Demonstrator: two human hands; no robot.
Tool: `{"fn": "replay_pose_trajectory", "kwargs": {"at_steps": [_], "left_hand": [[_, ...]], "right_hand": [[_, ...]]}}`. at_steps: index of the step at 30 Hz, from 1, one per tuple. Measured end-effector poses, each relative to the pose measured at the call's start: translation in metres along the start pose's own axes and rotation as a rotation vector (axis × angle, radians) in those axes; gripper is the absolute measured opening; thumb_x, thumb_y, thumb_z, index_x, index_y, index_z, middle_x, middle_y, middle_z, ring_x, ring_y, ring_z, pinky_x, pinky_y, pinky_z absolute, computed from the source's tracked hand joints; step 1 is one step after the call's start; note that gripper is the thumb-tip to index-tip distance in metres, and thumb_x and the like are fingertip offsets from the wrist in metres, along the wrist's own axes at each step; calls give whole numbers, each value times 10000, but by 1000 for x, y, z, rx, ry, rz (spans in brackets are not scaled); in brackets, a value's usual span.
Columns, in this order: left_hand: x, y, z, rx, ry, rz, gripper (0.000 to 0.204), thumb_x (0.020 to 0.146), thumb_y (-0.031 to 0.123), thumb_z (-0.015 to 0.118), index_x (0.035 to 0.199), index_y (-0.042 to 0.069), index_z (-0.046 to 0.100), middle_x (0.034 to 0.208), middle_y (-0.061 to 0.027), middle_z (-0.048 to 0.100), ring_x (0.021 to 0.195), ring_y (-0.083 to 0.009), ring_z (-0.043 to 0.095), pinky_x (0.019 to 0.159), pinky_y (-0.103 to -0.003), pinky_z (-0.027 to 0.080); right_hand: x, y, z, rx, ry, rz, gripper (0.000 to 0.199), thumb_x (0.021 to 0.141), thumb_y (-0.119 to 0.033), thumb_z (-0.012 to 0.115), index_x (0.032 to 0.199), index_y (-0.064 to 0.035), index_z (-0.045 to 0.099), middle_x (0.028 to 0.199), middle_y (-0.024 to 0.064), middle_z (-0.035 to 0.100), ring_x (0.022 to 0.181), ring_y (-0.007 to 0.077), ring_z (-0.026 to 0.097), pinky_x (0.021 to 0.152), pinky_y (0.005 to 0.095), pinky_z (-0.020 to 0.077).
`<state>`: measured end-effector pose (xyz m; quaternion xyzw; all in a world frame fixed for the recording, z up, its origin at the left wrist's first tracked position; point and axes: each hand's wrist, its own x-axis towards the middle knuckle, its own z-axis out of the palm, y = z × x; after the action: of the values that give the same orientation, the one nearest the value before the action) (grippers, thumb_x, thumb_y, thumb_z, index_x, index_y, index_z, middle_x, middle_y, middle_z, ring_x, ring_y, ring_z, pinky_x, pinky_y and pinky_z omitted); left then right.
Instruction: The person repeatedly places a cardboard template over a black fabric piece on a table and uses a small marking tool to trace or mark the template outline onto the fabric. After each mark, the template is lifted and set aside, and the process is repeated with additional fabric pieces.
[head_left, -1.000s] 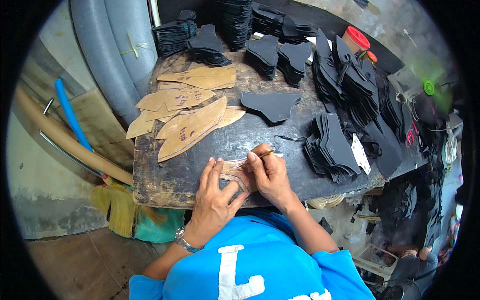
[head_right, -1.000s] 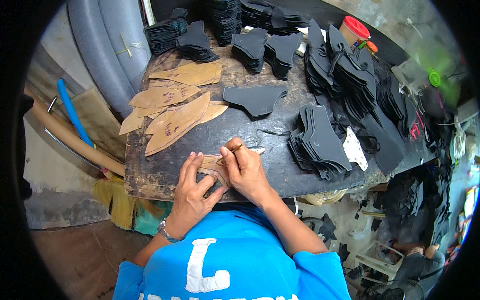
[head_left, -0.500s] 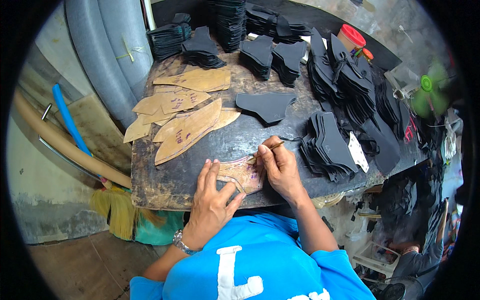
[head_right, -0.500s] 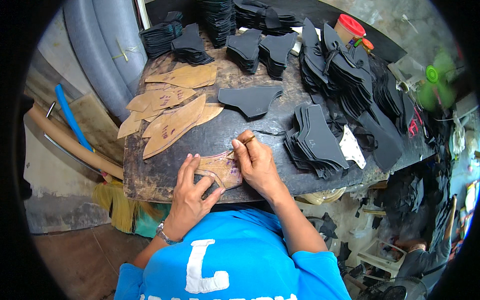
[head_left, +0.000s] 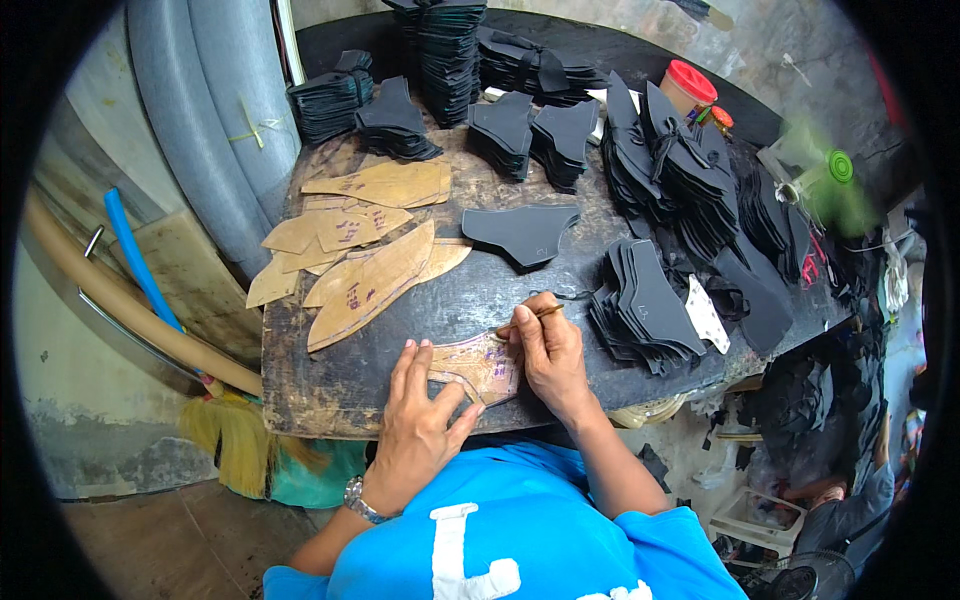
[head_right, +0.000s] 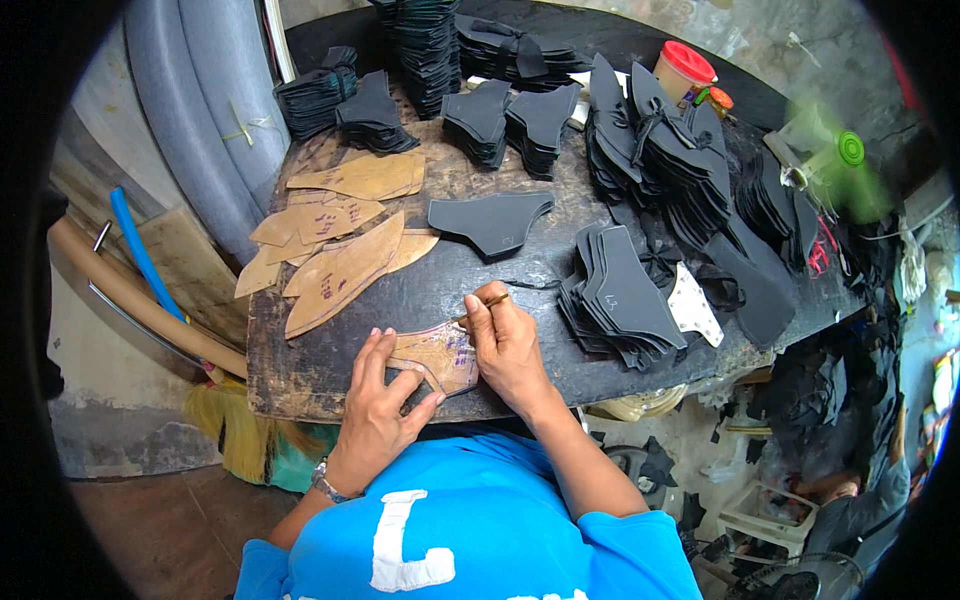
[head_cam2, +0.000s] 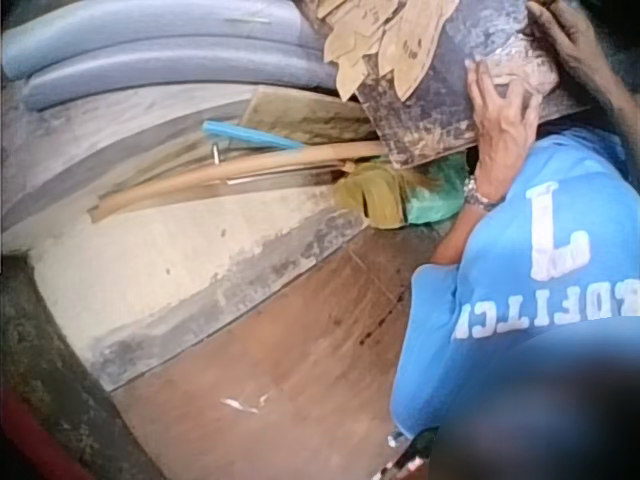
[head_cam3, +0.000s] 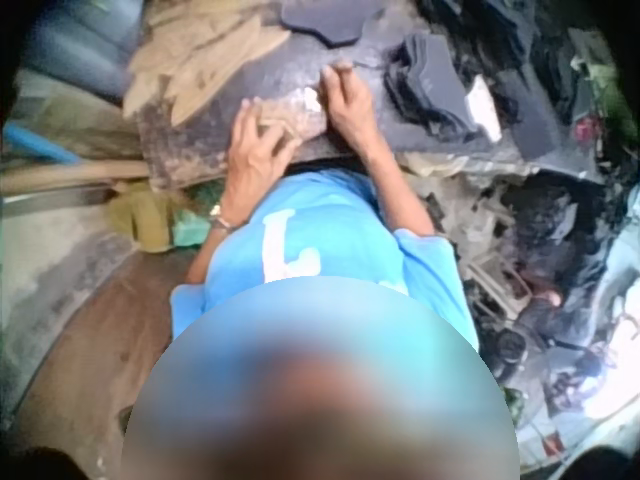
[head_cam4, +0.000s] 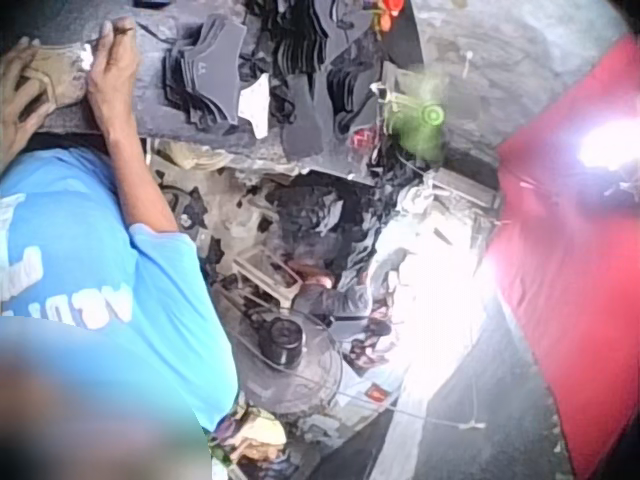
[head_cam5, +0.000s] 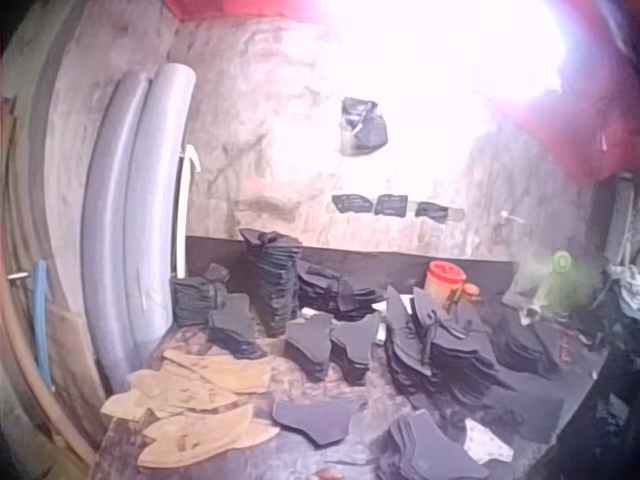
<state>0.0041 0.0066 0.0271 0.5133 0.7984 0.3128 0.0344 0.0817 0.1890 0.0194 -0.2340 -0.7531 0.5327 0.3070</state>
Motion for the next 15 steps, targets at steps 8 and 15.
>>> {"fn": "replay_pose_trajectory", "kwargs": {"at_steps": [8, 15], "left_hand": [[8, 4, -5, 62, -20, 25, 337, 787, 235, 837, 1009, 23, 698, 1375, -350, 489, 1341, -522, 426, 1084, -558, 414], [59, -21, -43, 100, -208, 10, 228, 884, 292, 722, 875, 65, 741, 930, -130, 686, 887, -339, 647, 805, -485, 475]], "right_hand": [[-1, 3, -4, -22, -198, 5, 206, 1069, -185, 520, 985, -2, 562, 916, 143, 589, 776, 268, 617, 723, 362, 503], [-13, -3, -23, -744, -265, -254, 511, 869, -181, 712, 1314, 33, 581, 1187, 186, 555, 1108, 372, 534, 887, 470, 458]]}}
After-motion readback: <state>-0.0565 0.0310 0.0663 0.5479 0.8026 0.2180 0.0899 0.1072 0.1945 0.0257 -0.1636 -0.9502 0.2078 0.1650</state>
